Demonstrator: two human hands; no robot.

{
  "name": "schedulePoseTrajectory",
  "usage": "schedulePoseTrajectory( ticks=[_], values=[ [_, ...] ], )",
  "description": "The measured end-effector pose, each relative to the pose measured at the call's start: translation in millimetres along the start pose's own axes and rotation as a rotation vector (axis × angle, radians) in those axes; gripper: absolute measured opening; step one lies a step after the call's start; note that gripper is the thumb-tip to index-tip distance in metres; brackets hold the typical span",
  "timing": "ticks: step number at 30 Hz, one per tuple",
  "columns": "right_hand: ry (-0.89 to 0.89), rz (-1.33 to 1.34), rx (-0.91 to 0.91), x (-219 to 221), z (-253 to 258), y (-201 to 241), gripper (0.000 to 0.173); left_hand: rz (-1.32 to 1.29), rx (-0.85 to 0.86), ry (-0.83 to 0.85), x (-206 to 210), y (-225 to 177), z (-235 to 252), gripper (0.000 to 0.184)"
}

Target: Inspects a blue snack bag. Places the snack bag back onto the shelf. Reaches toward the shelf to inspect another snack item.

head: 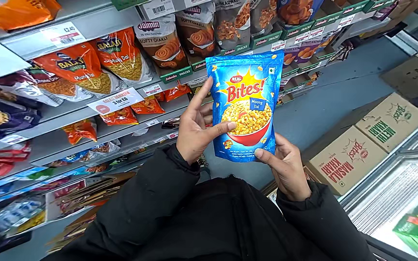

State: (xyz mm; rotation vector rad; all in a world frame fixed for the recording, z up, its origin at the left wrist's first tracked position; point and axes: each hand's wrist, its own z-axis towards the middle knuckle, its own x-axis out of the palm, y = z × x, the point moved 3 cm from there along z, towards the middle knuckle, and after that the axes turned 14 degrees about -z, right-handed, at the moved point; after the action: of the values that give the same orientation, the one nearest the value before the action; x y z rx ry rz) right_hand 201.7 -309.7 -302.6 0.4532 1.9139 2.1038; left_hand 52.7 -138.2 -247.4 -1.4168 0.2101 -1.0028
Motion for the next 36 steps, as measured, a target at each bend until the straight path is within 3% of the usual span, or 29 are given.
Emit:
schedulePoseTrajectory(
  ticks=[36],
  values=[
    [0.038, 0.006, 0.008, 3.0, 2.0, -4.6, 0.051, 0.011, 0.045, -0.049, -0.1, -1.7, -4.1, 0.101]
  ],
)
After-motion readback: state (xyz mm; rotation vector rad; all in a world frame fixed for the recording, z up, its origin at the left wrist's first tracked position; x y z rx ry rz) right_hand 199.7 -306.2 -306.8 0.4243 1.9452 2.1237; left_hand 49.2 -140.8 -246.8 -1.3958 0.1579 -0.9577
